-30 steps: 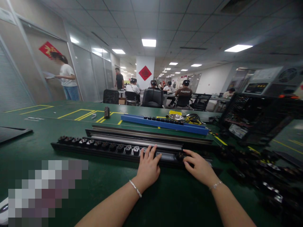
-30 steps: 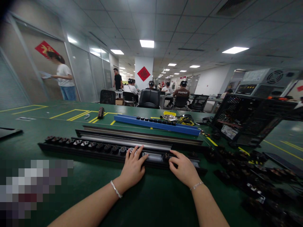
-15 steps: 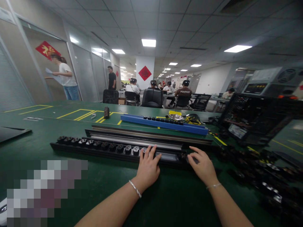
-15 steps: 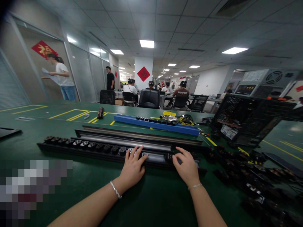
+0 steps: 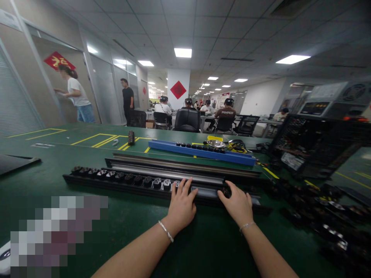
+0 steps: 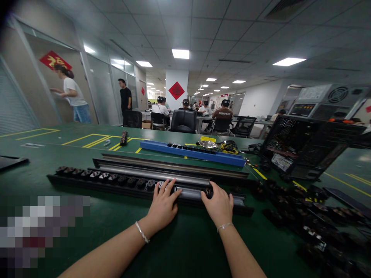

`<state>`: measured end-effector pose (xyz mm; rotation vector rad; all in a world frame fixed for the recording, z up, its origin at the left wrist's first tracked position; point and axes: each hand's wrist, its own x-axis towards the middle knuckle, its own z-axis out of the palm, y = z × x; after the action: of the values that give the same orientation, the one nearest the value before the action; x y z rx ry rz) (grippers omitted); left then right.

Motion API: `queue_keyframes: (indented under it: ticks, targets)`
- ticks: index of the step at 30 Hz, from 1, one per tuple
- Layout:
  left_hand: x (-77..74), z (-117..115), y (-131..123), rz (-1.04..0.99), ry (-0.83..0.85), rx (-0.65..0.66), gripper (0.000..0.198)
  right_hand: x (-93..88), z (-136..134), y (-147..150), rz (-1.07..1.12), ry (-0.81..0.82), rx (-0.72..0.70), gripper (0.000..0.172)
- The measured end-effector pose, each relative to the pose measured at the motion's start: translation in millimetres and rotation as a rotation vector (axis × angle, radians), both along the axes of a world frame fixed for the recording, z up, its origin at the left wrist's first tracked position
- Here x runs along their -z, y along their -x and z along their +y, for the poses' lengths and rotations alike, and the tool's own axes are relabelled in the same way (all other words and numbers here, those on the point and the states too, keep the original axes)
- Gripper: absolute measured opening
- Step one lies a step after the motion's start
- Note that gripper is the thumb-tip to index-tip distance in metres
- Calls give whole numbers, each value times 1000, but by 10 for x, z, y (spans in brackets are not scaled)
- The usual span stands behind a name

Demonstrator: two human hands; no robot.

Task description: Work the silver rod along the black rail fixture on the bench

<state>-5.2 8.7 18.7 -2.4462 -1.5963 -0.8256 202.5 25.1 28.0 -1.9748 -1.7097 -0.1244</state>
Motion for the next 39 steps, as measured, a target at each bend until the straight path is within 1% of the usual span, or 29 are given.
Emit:
queue_keyframes:
  ticks: [7, 17, 23, 26, 31, 39]
  targets:
    - [-8, -3, 10, 6, 1, 7, 47, 16, 2, 0, 12, -17, 7, 50]
    - [3, 6, 24, 3, 2, 15, 47, -33, -5, 8, 34, 40, 21, 51]
    - [14, 10, 28, 2, 4, 19, 46, -41, -3, 4, 35, 36, 21, 51]
    - [18, 11, 19, 3, 1, 19, 47, -35, -1, -4, 15, 28, 49, 50]
    - [22, 16, 17, 6, -1, 26, 47, -43, 2, -9, -3, 95, 120, 52]
    - [22, 16, 20, 9, -8, 26, 47, -91, 5, -16, 4, 143, 118, 51]
